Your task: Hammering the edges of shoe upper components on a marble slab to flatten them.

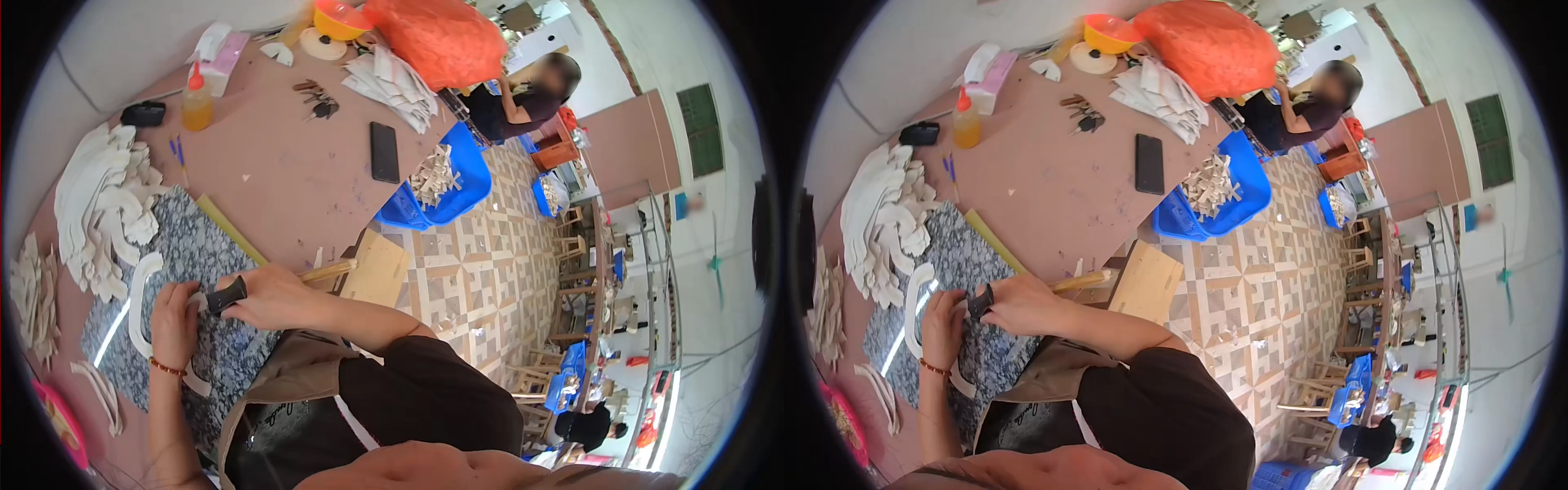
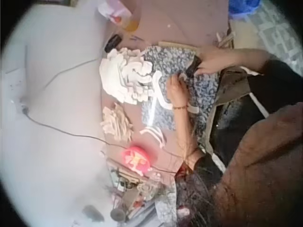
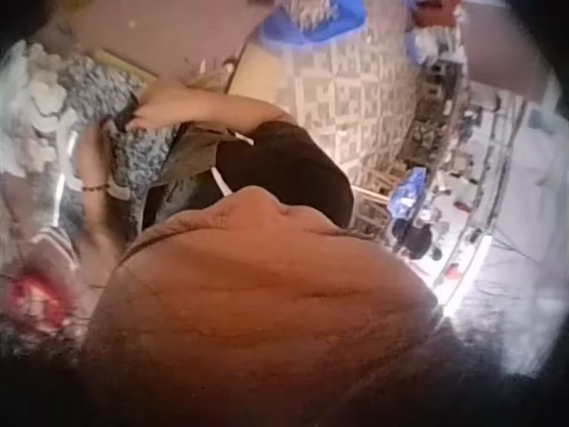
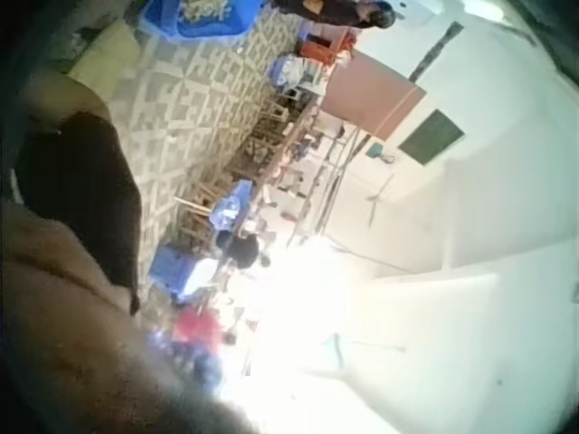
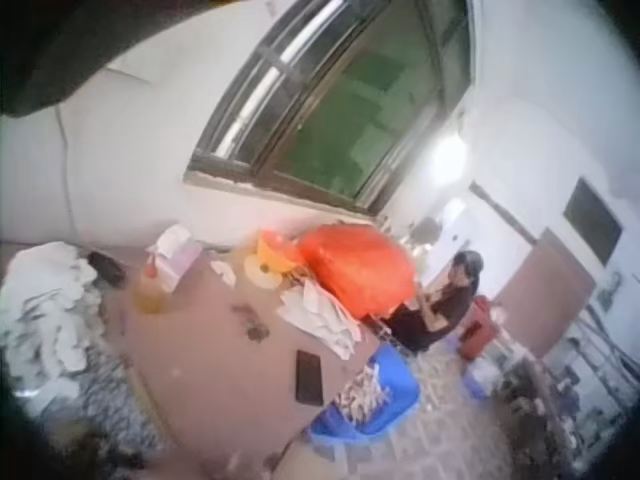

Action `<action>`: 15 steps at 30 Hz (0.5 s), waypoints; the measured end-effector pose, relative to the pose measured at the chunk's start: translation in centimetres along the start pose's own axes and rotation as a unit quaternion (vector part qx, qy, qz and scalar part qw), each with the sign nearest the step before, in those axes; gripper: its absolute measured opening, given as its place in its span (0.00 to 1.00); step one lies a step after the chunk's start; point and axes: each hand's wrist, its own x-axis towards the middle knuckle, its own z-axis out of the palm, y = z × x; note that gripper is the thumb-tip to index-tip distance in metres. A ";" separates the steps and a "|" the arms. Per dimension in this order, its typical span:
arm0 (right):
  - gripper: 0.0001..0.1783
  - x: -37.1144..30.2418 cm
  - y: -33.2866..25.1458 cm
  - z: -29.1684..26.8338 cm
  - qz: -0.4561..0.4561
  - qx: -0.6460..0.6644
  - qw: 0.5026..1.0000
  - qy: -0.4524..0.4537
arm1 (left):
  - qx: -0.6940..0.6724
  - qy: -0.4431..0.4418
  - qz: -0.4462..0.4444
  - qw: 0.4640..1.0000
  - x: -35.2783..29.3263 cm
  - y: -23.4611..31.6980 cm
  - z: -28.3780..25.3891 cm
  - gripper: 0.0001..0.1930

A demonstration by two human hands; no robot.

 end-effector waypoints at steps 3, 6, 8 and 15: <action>0.20 1.7 1.3 2.0 -0.003 0.052 0.993 0.104 | -0.012 0.007 0.006 1.000 0.7 -1.8 -0.3 0.14; 0.19 4.3 3.6 4.3 -0.060 0.016 0.961 0.269 | 0.002 0.039 0.021 0.999 1.2 -4.4 -0.2 0.13; 0.17 5.9 3.9 4.5 -0.075 0.007 0.955 0.288 | 0.007 0.047 0.038 0.998 1.9 -5.6 -0.6 0.12; 0.20 13.7 6.5 8.3 -0.118 -0.016 0.930 0.348 | -0.006 0.076 0.054 0.996 4.9 -11.5 -1.5 0.12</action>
